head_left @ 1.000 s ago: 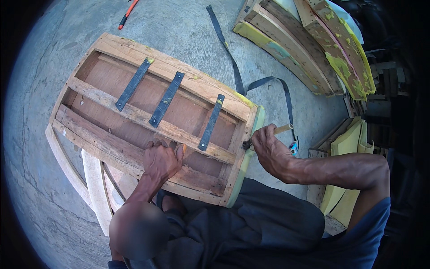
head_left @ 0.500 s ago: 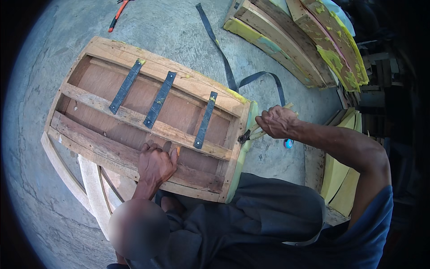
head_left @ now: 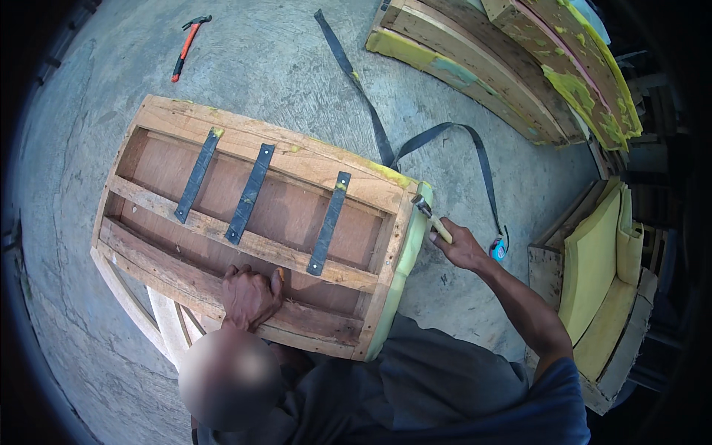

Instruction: The person gathers foam and wooden planks from a cluttered workshop, measures a wooden frame with a tape measure, and uses pliers to remove metal straps from the frame. The person then places the planks onto the frame and continues to remove straps.

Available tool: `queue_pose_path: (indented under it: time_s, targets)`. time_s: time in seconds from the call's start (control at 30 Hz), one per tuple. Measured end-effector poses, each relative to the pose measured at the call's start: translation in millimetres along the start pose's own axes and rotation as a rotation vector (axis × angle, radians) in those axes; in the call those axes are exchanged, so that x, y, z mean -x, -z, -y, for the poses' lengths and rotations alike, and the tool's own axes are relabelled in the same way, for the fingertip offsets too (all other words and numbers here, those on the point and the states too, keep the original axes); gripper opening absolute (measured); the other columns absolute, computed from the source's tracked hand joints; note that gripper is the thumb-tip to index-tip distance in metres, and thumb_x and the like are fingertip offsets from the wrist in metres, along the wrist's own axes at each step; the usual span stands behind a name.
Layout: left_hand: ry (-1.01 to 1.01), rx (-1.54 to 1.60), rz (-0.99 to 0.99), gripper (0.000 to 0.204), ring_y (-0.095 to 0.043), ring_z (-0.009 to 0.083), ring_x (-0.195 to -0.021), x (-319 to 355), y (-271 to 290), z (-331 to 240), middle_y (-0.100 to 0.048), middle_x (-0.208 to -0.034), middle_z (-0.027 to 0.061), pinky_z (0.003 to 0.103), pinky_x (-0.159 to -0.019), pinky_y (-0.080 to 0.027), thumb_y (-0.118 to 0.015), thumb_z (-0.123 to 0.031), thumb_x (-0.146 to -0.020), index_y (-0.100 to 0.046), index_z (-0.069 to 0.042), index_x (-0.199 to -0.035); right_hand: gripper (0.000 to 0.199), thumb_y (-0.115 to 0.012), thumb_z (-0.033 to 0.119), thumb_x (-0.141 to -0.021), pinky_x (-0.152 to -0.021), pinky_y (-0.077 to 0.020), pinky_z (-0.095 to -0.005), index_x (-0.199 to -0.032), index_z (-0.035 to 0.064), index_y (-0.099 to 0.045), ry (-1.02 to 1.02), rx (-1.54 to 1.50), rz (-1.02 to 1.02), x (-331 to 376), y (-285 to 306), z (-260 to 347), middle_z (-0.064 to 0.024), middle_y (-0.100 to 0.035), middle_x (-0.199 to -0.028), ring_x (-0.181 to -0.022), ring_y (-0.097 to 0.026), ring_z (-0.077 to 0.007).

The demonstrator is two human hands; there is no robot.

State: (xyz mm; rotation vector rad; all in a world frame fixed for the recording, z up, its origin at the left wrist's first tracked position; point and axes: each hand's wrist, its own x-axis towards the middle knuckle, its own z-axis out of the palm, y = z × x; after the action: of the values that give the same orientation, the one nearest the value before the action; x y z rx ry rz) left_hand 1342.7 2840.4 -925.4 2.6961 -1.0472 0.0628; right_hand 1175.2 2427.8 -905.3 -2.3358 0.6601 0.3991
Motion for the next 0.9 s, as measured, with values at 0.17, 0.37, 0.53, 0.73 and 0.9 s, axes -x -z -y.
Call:
queue_pose_path:
  time_s: [0.17, 0.37, 0.53, 0.73, 0.9]
  targets:
    - [0.038, -0.015, 0.074, 0.05, -0.07, 0.0383, -0.063, -9.7, 4.8, -5.6, -0.067, -0.065, 0.0278, 0.047, -0.082, -0.054, -0.065, -0.036, -0.094, -0.071, 0.002, -0.061, 0.049, -0.059, 0.026, -0.1, -0.097, -0.0494, -0.0474, -0.144, 0.0042, -0.049, -0.139, -0.12, 0.075, -19.3, 55.6, 9.0, -0.0232, -0.068, -0.117, -0.107, -0.068, -0.0336]
    - [0.096, 0.035, 0.115, 0.053, -0.069, 0.0411, -0.066, -13.8, 10.0, -11.2, -0.068, -0.07, 0.0288, 0.046, -0.081, -0.055, -0.067, -0.04, -0.092, -0.072, 0.007, -0.067, 0.052, -0.057, 0.012, -0.096, -0.102, -0.0481, -0.0514, -0.147, 0.0045, -0.046, -0.132, 0.591, 0.167, 35.4, 88.2, 75.3, -0.0222, -0.062, -0.128, -0.117, -0.065, -0.037]
    - [0.098, 0.065, 0.091, 0.056, -0.069, 0.0409, -0.064, -11.5, 13.4, -7.3, -0.069, -0.07, 0.0281, 0.046, -0.08, -0.056, -0.066, -0.043, -0.093, -0.071, 0.006, -0.066, 0.047, -0.058, 0.01, -0.095, -0.098, -0.0478, -0.0588, -0.14, 0.0085, -0.048, 0.229, 1.183, 0.131, 65.8, 59.6, 116.8, -0.0185, -0.06, -0.118, -0.115, -0.061, -0.0383]
    - [0.05, 0.108, 0.021, 0.058, -0.071, 0.0409, -0.064, -8.5, 2.7, -0.5, -0.069, -0.07, 0.0269, 0.047, -0.078, -0.057, -0.065, -0.047, -0.093, -0.072, 0.004, -0.065, 0.035, -0.061, 0.018, -0.096, -0.093, -0.0416, -0.0663, -0.128, 0.0068, -0.053, 0.162, 1.491, 0.242, 65.4, 25.8, 165.8, -0.0141, -0.061, -0.115, -0.111, -0.062, -0.0329]
    - [0.076, 0.121, 0.011, 0.058, -0.071, 0.0404, -0.066, -5.0, 0.6, -0.5, -0.07, -0.072, 0.0277, 0.046, -0.085, -0.057, -0.064, -0.048, -0.093, -0.073, 0.004, -0.068, 0.05, -0.066, 0.024, -0.091, -0.101, -0.0304, -0.0783, -0.133, -0.001, -0.056, 0.262, 1.801, 0.155, 65.7, -2.7, 177.7, -0.0188, -0.061, -0.116, -0.11, -0.06, -0.0392]
